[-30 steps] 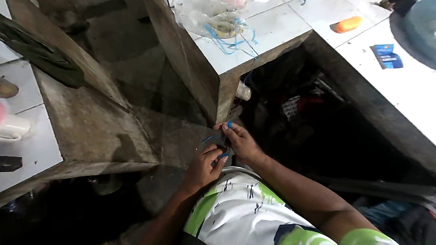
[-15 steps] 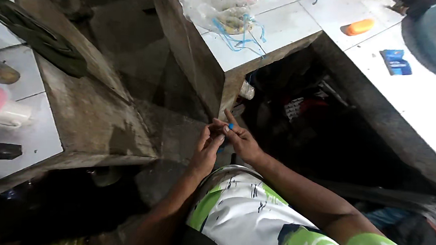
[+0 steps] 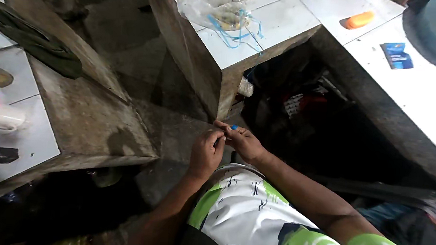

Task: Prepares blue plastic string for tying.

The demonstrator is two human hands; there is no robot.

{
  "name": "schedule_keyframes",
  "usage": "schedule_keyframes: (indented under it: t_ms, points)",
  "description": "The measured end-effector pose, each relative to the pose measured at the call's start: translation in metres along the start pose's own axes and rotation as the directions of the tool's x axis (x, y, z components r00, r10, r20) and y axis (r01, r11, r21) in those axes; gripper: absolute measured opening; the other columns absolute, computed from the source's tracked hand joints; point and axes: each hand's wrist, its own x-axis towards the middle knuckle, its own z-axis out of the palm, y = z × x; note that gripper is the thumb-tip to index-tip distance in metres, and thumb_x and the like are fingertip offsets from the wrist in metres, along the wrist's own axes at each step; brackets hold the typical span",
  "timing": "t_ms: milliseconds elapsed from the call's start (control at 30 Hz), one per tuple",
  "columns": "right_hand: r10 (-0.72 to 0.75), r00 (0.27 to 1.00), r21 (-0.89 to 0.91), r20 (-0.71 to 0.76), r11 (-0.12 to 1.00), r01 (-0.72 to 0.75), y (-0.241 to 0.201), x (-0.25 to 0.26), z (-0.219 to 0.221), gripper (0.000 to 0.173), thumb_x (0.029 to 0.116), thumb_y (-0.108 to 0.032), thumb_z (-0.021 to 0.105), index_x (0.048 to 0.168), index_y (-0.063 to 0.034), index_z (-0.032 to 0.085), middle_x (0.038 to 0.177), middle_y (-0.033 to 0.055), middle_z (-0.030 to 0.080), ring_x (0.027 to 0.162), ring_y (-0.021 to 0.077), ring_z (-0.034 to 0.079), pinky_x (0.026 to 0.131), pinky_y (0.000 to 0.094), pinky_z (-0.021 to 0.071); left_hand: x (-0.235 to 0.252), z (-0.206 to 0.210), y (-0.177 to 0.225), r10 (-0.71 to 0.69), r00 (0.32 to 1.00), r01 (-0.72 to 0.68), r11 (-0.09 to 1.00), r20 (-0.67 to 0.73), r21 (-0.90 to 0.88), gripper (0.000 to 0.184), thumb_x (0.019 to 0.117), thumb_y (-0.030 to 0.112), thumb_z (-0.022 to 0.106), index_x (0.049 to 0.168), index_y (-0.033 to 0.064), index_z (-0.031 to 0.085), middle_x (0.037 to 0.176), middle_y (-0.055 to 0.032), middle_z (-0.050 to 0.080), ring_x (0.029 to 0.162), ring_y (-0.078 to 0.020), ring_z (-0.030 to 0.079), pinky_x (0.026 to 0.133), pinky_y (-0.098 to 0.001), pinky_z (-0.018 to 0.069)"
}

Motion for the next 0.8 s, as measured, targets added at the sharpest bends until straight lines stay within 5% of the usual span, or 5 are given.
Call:
schedule_keyframes:
  t_ms: [167,500,633,733,800]
  points:
    - [0.057,0.998,0.048,0.034,0.997,-0.059,-0.007,-0.001,-0.013,0.042,0.1029,-0.019,0.058,0.142,-0.0034,0.057,0.132,0.0142,0.065,0.113,0.0234,0.067,0.098,0.0423,0.0564,0.002,-0.004,-0.001,-0.141,0.99,0.136,0.957,-0.002,-0.255,0.012,0.1011,0.012,0.061,0.108,0.0064,0.07,0.095,-0.0014,0.07,0.078,-0.0077,0.066,0.068,-0.0257,0.0584]
    - [0.063,0.998,0.214,0.008,0.975,-0.063,-0.001,0.0,-0.017,0.026,0.098,-0.019,0.068,0.12,-0.008,0.073,0.086,0.0034,0.068,0.065,0.0064,0.057,0.062,0.0237,0.0524,0.001,-0.008,-0.003,-0.213,0.932,0.354,0.707,0.293,-0.612,0.014,0.1055,0.018,0.057,0.106,0.0075,0.066,0.08,-0.0047,0.059,0.055,-0.0109,0.047,0.047,-0.0232,0.0404]
    - [0.019,0.999,0.215,-0.032,0.977,-0.012,0.001,-0.002,-0.019,0.013,0.0944,-0.015,0.072,0.106,-0.0087,0.076,0.087,0.0052,0.069,0.066,0.0068,0.058,0.062,0.0236,0.052,0.001,-0.004,-0.004,-0.205,0.95,0.297,0.822,0.234,-0.487,0.012,0.1039,0.016,0.059,0.104,0.0061,0.066,0.084,-0.006,0.064,0.063,-0.0139,0.058,0.055,-0.0275,0.0527]
    - [-0.143,0.977,-0.048,-0.161,0.989,0.137,0.002,-0.002,-0.017,0.016,0.0974,-0.012,0.068,0.11,-0.0063,0.075,0.091,0.0037,0.068,0.068,0.0073,0.056,0.06,0.0232,0.0499,-0.001,-0.005,-0.001,-0.159,0.987,0.161,0.983,0.033,-0.086,0.023,0.1009,0.019,0.064,0.121,0.0088,0.068,0.116,-0.0046,0.067,0.109,-0.0154,0.063,0.095,-0.038,0.0551]
    - [-0.296,0.939,-0.265,-0.176,0.933,0.244,0.002,-0.002,-0.019,0.016,0.0978,-0.009,0.066,0.11,-0.0055,0.076,0.104,0.0051,0.069,0.083,0.0117,0.062,0.07,0.0263,0.0544,-0.002,-0.003,0.0,-0.184,0.981,0.181,0.982,-0.054,-0.057,0.016,0.1014,0.021,0.063,0.111,0.0101,0.07,0.1,-0.001,0.068,0.09,-0.0101,0.066,0.079,-0.0308,0.0585]
